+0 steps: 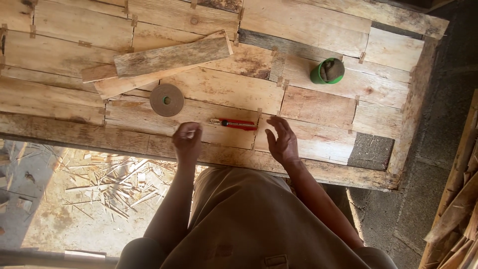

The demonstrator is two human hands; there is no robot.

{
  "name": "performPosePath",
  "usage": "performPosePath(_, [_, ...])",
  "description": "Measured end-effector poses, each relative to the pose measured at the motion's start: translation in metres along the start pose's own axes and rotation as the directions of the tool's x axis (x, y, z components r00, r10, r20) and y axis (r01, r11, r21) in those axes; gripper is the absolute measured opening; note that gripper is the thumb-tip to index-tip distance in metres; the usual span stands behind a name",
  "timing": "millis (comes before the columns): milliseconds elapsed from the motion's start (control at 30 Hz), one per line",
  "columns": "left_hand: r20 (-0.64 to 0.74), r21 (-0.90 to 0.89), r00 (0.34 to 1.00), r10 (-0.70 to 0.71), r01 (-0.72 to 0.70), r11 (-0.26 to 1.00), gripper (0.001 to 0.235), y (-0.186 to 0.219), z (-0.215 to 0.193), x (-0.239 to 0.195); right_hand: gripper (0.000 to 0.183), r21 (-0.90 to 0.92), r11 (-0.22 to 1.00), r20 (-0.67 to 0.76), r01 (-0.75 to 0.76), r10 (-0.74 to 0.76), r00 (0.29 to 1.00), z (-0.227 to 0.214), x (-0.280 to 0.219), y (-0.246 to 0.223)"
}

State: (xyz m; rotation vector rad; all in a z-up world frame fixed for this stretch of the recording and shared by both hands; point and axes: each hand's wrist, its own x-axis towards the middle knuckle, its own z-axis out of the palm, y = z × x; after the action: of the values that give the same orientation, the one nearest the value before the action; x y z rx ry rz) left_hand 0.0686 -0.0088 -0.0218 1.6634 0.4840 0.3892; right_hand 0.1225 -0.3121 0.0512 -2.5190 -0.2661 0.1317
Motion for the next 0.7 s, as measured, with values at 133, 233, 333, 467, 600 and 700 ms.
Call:
performPosePath(133, [0.322, -0.098, 0.939, -0.124, 0.163, 0.982, 0.008, 0.034, 0.056, -0.006, 0.026, 0.312, 0.946, 0.026, 0.085, -0.098, 0.995, -0.009, 0.012, -0.014])
performPosePath(233, [0.428, -0.027, 0.899, -0.090, 0.112, 0.993, 0.007, 0.046, 0.096, -0.010, 0.034, 0.437, 0.894, -0.002, 0.103, -0.113, 0.994, -0.036, 0.020, -0.038])
performPosePath(333, [0.495, 0.060, 0.868, -0.041, 0.013, 0.998, 0.008, 0.069, 0.129, -0.010, 0.031, 0.509, 0.858, 0.054, -0.068, 0.047, 0.997, -0.038, 0.022, -0.026])
performPosePath(467, [0.543, 0.050, 0.840, -0.011, -0.019, 0.999, 0.015, 0.096, 0.168, -0.006, 0.018, 0.536, 0.814, 0.045, -0.223, 0.236, 0.971, -0.029, 0.023, 0.012])
performPosePath(600, [0.529, 0.053, 0.840, -0.122, 0.110, 0.992, 0.019, 0.102, 0.205, -0.006, 0.014, 0.722, 0.664, 0.009, -0.193, 0.270, 0.963, -0.029, 0.026, 0.042])
performPosePath(700, [0.516, 0.080, 0.848, -0.121, 0.093, 0.992, 0.012, 0.111, 0.228, -0.008, 0.012, 0.821, 0.543, -0.005, -0.173, 0.310, 0.951, -0.031, 0.029, 0.063])
